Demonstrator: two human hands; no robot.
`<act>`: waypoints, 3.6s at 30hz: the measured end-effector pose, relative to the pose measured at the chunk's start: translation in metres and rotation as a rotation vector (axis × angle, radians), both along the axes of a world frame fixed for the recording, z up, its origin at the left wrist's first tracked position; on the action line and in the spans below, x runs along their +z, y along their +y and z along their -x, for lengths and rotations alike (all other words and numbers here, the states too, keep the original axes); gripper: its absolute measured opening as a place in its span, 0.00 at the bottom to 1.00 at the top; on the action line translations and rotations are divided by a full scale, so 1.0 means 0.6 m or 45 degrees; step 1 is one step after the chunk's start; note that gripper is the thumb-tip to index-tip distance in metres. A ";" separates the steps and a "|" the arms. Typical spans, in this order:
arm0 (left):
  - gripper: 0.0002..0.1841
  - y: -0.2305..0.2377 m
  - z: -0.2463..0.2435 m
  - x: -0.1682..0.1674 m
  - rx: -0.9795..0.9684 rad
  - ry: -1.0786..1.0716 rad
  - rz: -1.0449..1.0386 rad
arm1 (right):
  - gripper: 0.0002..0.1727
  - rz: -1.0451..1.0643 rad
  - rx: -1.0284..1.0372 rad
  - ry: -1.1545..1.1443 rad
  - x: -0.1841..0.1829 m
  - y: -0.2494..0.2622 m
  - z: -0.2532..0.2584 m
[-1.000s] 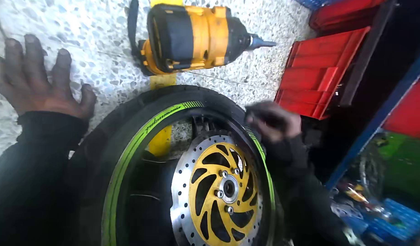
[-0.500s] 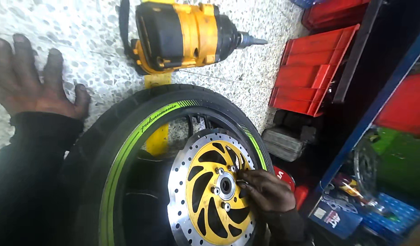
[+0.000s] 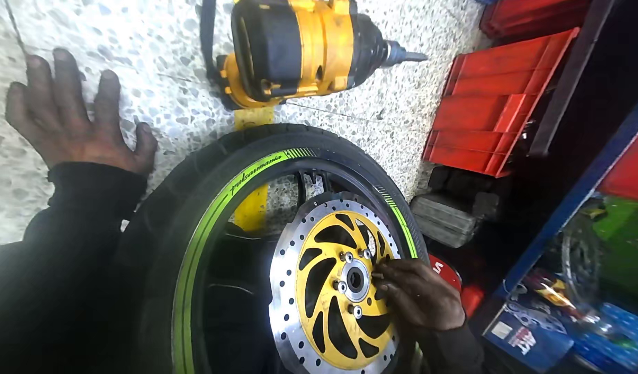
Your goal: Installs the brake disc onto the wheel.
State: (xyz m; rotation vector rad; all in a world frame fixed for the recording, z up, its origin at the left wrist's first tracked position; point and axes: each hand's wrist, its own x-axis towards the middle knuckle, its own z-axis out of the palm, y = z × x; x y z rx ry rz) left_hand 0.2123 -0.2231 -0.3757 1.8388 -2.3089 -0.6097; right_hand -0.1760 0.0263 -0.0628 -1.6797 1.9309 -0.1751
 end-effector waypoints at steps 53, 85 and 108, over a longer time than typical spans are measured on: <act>0.37 0.000 -0.003 -0.010 0.020 0.025 -0.035 | 0.27 -0.190 -0.180 0.382 -0.006 -0.023 -0.043; 0.37 0.005 -0.003 -0.015 0.008 0.044 -0.039 | 0.27 -0.205 -0.141 0.336 -0.013 -0.037 -0.030; 0.38 0.001 0.005 0.010 0.019 -0.017 -0.076 | 0.21 -0.386 0.211 -0.061 -0.008 -0.074 0.031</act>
